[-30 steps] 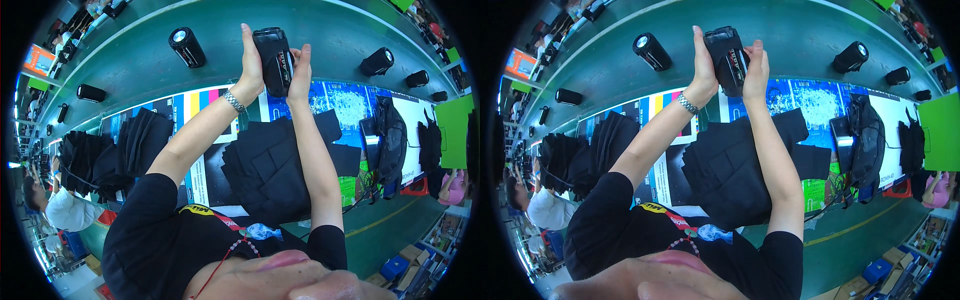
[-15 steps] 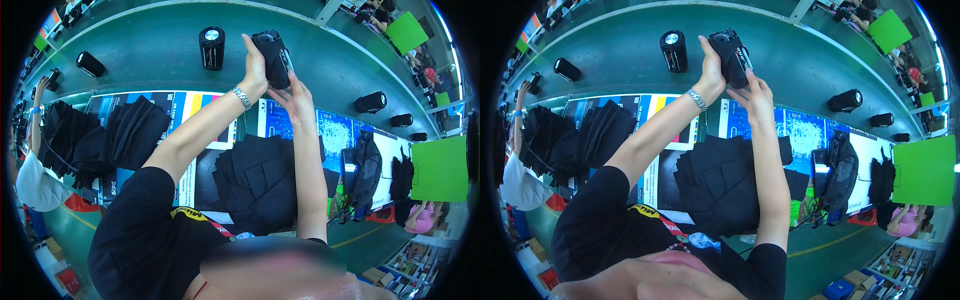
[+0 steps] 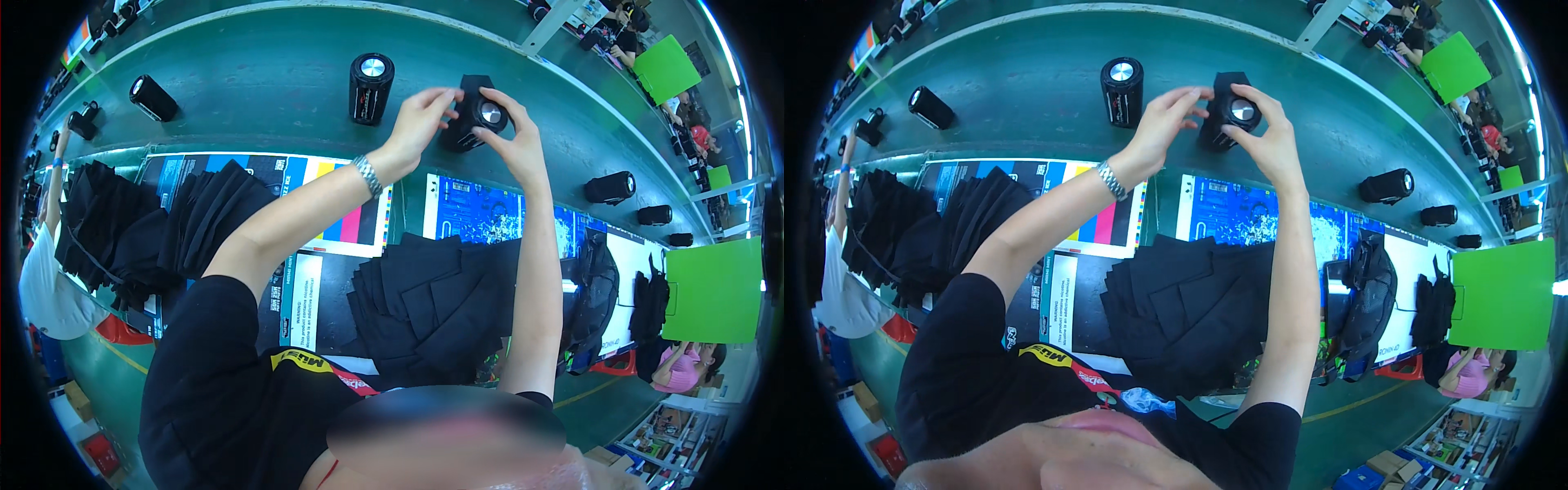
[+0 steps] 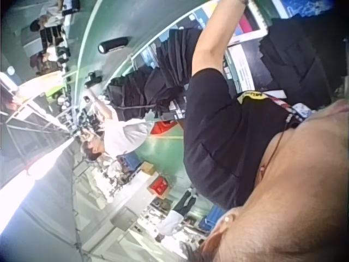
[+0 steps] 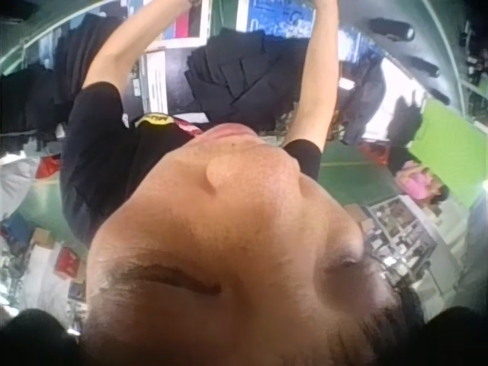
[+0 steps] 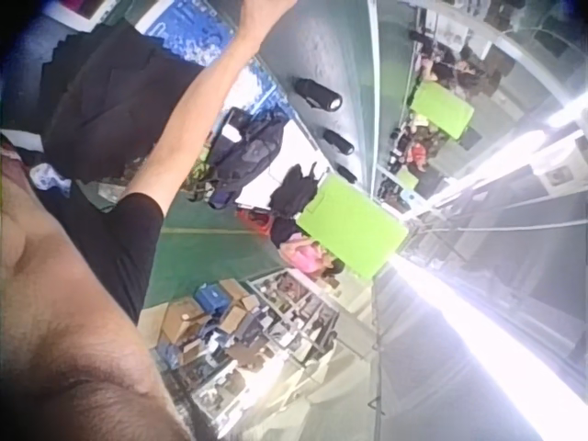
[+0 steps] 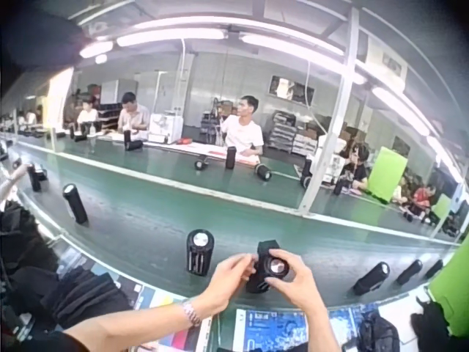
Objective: The person picks up black fabric pieces from a stack, folds each piece, and then slides the fabric over a cylindrical mount on a workstation table.
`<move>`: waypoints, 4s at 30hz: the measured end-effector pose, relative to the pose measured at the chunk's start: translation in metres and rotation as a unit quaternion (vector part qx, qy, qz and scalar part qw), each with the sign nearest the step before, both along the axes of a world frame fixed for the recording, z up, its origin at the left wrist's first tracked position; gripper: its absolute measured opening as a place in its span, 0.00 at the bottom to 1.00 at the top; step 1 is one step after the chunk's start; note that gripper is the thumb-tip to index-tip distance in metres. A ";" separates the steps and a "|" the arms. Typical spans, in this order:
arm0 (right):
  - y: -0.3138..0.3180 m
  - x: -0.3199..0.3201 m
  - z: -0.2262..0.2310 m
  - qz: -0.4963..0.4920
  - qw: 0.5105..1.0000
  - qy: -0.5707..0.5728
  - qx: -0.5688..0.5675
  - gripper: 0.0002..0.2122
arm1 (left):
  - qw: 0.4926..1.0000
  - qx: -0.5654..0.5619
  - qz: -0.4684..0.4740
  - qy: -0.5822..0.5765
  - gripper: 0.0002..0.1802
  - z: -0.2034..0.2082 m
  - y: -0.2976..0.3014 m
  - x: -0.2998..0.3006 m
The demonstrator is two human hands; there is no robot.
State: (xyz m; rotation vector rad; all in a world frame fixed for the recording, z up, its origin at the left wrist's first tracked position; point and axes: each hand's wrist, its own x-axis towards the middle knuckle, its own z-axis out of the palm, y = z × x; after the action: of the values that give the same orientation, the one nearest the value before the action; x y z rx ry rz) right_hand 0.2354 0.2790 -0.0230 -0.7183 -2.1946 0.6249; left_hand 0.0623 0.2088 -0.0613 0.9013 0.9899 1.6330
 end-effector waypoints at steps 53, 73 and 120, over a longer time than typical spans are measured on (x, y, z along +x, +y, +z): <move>0.003 0.036 -0.057 -0.139 0.936 0.230 -0.227 0.25 | 0.708 0.192 -0.093 0.673 0.20 0.051 0.112 0.018; 0.017 0.054 -0.070 -0.127 0.958 0.166 -0.196 0.32 | 0.812 0.189 0.000 0.553 0.12 0.054 0.119 0.036; 0.028 0.073 -0.053 -0.231 0.941 0.203 -0.139 0.23 | 0.669 0.295 -0.194 0.654 0.15 0.099 0.111 0.093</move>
State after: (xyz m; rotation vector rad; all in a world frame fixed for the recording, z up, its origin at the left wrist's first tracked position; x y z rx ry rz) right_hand 0.3081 0.3073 -0.0759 -1.1000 -1.5028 0.7606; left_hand 0.1550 0.3203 0.0378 2.7254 0.9688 0.6921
